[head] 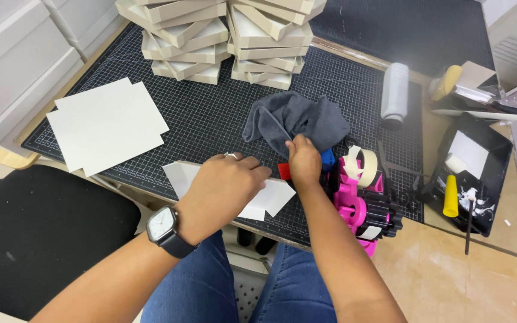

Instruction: Assembling cardboard boxes by folding, creasing edges with a scraper, and applying tape.

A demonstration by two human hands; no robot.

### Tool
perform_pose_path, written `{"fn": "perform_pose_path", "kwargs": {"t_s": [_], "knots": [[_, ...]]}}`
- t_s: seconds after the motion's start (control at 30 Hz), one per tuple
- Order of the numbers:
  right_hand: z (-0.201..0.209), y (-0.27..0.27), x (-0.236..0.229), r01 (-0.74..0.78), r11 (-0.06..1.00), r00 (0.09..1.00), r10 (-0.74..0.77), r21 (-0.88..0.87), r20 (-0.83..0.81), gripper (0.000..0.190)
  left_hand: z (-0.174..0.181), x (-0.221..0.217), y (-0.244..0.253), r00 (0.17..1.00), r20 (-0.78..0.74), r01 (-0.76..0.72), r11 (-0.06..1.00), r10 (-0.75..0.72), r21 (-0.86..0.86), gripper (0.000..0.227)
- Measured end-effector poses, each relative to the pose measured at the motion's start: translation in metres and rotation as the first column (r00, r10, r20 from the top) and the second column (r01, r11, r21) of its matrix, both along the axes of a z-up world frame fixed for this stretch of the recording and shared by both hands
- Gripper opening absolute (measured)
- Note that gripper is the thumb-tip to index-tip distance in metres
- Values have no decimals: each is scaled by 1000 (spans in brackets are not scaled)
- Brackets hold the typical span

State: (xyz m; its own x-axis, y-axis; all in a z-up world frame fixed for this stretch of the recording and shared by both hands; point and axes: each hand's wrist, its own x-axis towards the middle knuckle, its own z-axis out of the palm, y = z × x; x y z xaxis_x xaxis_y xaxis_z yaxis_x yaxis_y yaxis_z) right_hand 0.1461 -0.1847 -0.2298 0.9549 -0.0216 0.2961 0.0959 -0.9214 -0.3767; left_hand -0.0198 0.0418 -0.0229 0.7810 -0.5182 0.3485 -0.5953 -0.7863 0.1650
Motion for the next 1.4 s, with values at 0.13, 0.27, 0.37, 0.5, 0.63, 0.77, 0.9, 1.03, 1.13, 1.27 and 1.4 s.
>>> {"fn": "perform_pose_path", "kwargs": {"t_s": [0.13, 0.27, 0.37, 0.5, 0.63, 0.77, 0.9, 1.03, 1.13, 1.27, 1.4], "knots": [[42, 8, -31, -58, 987, 990, 76, 148, -120, 42, 1, 4, -5, 1000, 16, -5, 1000, 5, 20, 15], [91, 14, -81, -40, 916, 999, 36, 399, 18, 54, 7, 4, -11, 998, 59, -3, 1000, 5, -31, 14], [118, 9, -135, -175, 630, 983, 157, 756, 96, 27, 4, 3, -11, 996, 87, -2, 999, 5, -34, 13], [110, -5, -171, -418, 521, 882, 429, 744, 195, 37, 3, 3, -15, 994, 111, 22, 997, -14, -80, 17], [95, -16, -184, -442, 504, 880, 405, 742, 249, 36, 1, -1, -21, 981, 181, 92, 982, -62, -165, 22], [101, -21, -193, -446, 459, 873, 410, 768, 262, 41, -19, 0, -24, 962, 245, 165, 973, -122, -163, 21], [105, -19, -204, -463, 410, 868, 391, 786, 306, 37, -24, -1, -30, 942, 284, 240, 950, -178, -200, 21], [99, -19, -208, -439, 411, 887, 338, 799, 314, 40, -26, -2, -35, 932, 307, 266, 939, -193, -219, 21], [106, -11, -213, -424, 440, 902, 288, 791, 323, 40, -17, -7, -39, 928, 322, 271, 935, -190, -230, 21], [116, 0, -213, -409, 464, 912, 214, 785, 349, 39, -24, 0, -40, 914, 356, 285, 932, -194, -225, 21], [110, 5, -214, -392, 505, 915, 129, 769, 382, 38, -33, 5, -44, 907, 370, 294, 930, -199, -220, 22]]}}
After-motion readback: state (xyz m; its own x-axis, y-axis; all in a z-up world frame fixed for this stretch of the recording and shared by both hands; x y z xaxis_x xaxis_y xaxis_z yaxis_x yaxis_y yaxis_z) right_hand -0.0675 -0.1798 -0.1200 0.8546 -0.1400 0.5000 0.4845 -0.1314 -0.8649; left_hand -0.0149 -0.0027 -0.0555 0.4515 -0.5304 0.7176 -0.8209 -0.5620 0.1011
